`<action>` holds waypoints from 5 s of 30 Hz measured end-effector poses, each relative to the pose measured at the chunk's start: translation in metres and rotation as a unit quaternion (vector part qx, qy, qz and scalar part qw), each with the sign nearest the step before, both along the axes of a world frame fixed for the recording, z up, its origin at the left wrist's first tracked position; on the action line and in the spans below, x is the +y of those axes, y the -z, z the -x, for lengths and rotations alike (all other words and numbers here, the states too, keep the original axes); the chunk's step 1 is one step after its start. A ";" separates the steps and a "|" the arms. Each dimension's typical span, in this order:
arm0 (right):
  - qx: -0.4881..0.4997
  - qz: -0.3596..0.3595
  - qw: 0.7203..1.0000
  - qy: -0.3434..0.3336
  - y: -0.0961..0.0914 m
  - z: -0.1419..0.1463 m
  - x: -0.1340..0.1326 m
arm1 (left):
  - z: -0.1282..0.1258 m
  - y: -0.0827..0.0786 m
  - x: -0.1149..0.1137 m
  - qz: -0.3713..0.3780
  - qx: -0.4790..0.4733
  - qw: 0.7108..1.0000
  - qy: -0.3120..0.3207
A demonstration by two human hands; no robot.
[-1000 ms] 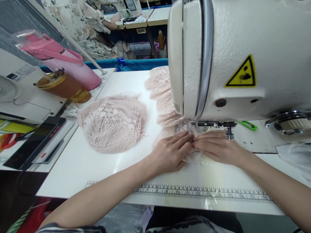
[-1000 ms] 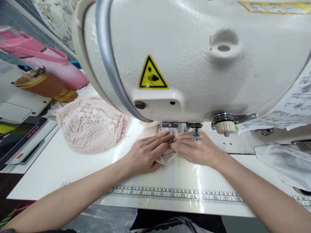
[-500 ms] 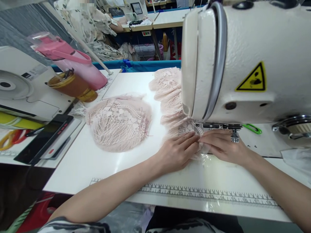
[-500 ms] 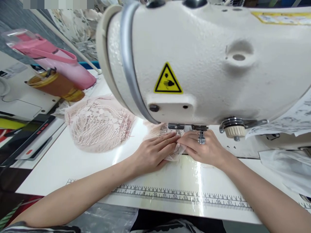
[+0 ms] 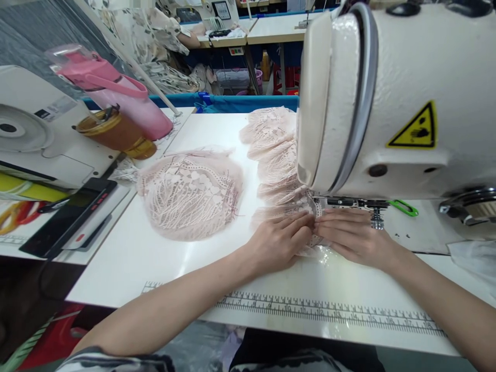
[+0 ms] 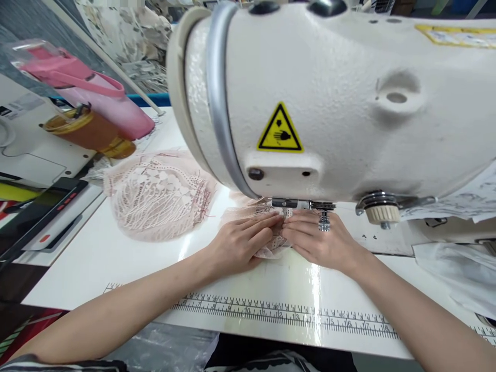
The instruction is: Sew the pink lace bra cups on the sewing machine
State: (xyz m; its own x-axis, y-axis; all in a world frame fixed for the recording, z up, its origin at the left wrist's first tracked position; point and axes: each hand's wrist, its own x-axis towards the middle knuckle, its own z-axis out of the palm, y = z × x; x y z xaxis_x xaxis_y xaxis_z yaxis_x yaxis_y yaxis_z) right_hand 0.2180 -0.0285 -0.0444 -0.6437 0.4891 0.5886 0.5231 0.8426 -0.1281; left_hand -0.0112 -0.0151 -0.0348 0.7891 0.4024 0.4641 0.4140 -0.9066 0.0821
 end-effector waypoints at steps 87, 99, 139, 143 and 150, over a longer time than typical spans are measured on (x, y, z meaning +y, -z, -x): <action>-0.124 0.012 0.981 0.147 -0.005 0.018 0.004 | 0.006 -0.004 0.021 -0.027 0.040 0.999 -0.025; -0.092 -0.042 0.987 0.124 -0.004 0.023 -0.004 | 0.006 -0.002 0.022 0.032 0.059 0.998 -0.020; -0.087 -0.127 0.967 0.202 -0.012 0.015 0.003 | -0.005 -0.005 0.014 -0.019 0.062 0.995 -0.073; -0.049 -0.076 0.978 0.186 -0.015 0.014 0.005 | -0.006 -0.005 0.014 -0.012 0.058 0.996 -0.073; -0.008 -0.020 0.984 0.177 -0.007 0.007 0.007 | -0.005 -0.006 0.014 -0.013 0.075 0.994 -0.074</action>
